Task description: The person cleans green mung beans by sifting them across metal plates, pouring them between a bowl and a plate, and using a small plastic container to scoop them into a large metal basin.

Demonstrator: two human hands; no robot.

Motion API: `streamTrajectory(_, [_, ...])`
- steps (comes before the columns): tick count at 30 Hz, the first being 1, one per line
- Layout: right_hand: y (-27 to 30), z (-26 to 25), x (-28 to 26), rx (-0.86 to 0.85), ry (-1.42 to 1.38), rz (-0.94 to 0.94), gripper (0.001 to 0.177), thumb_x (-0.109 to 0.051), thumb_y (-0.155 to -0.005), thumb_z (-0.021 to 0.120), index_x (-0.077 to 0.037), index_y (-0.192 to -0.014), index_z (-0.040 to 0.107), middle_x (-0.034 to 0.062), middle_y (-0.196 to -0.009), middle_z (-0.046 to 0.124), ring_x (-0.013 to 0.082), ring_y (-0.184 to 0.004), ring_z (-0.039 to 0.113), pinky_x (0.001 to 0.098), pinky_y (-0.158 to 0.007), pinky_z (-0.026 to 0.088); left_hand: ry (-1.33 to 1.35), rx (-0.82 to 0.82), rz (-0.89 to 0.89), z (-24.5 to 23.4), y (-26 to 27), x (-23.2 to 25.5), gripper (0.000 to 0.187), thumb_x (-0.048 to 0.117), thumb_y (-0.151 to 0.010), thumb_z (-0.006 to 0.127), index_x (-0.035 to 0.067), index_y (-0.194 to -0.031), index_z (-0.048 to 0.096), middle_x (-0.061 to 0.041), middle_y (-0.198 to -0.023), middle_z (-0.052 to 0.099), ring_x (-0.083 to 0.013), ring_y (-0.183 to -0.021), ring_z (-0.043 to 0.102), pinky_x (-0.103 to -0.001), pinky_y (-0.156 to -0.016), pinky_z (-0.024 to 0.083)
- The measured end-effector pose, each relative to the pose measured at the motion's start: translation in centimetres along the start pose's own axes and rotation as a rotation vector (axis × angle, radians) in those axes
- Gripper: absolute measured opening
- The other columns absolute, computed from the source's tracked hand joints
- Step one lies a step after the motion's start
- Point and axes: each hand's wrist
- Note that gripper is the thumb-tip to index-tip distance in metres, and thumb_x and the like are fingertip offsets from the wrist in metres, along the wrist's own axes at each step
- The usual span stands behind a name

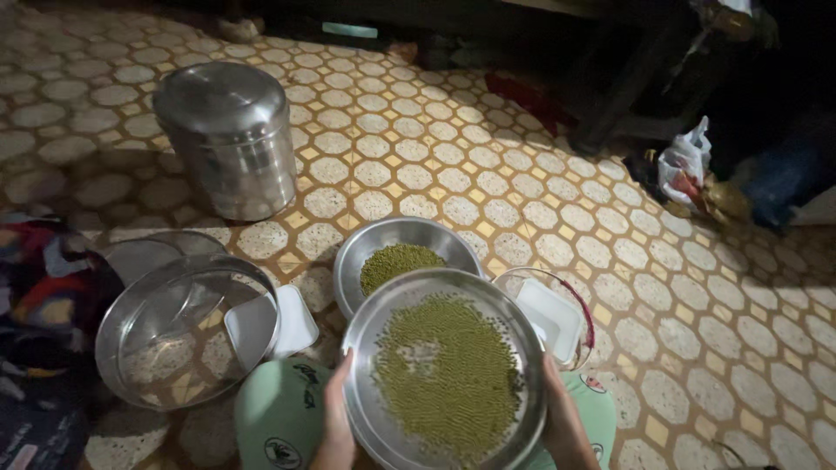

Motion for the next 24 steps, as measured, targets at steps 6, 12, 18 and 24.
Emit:
streamTrajectory(6, [1.4, 0.8, 0.4, 0.006, 0.243, 0.02, 0.07, -0.052, -0.1, 0.044, -0.025, -0.164, 0.035, 0.01, -0.138, 0.049, 0.0231, -0.116, 0.051, 0.0414, -0.098, 0.044, 0.115, -0.171, 0.066, -0.3, 0.7, 0.4, 0.055, 0.046, -0.094, 0.058, 0.003, -0.125, 0.071, -0.01, -0.104, 0.076, -0.022, -0.089, 0.07, -0.038, -0.083, 0.054])
streamTrajectory(12, [-0.4, 0.4, 2.6, -0.018, 0.217, -0.007, 0.068, -0.047, -0.095, 0.052, -0.022, -0.158, 0.041, 0.0035, -0.137, 0.059, 0.0196, -0.108, 0.055, 0.0336, -0.089, 0.047, 0.05, -0.03, 0.054, -3.2, -2.0, 0.0, 0.056, 0.047, -0.095, 0.06, 0.001, -0.125, 0.072, -0.012, -0.103, 0.076, -0.024, -0.087, 0.069, -0.038, -0.083, 0.052])
streamTrajectory(18, [-0.6, -1.1, 2.2, 0.01, 0.191, 0.009, 0.067, -0.044, -0.095, 0.055, -0.023, -0.158, 0.045, 0.0034, -0.142, 0.056, 0.0219, -0.116, 0.051, 0.0363, -0.092, 0.046, 0.039, -0.016, 0.122, -4.1, -2.2, -1.7, 0.056, 0.042, -0.092, 0.061, 0.003, -0.131, 0.069, -0.01, -0.12, 0.073, -0.022, -0.106, 0.066, -0.037, -0.095, 0.049])
streamTrajectory(24, [-0.2, -1.9, 1.4, 0.036, 0.151, -0.036, 0.067, -0.042, -0.094, 0.056, -0.022, -0.157, 0.043, 0.0086, -0.147, 0.055, 0.0246, -0.124, 0.054, 0.0377, -0.099, 0.046, -0.036, 0.007, 0.215, -3.7, -3.6, -3.6, 0.057, 0.038, -0.093, 0.064, -0.001, -0.135, 0.065, -0.008, -0.129, 0.068, -0.0216, -0.116, 0.061, -0.037, -0.106, 0.042])
Point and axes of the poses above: each hand's wrist, its own y-axis away from the middle knuckle, its own z-axis out of the palm, x = y × z
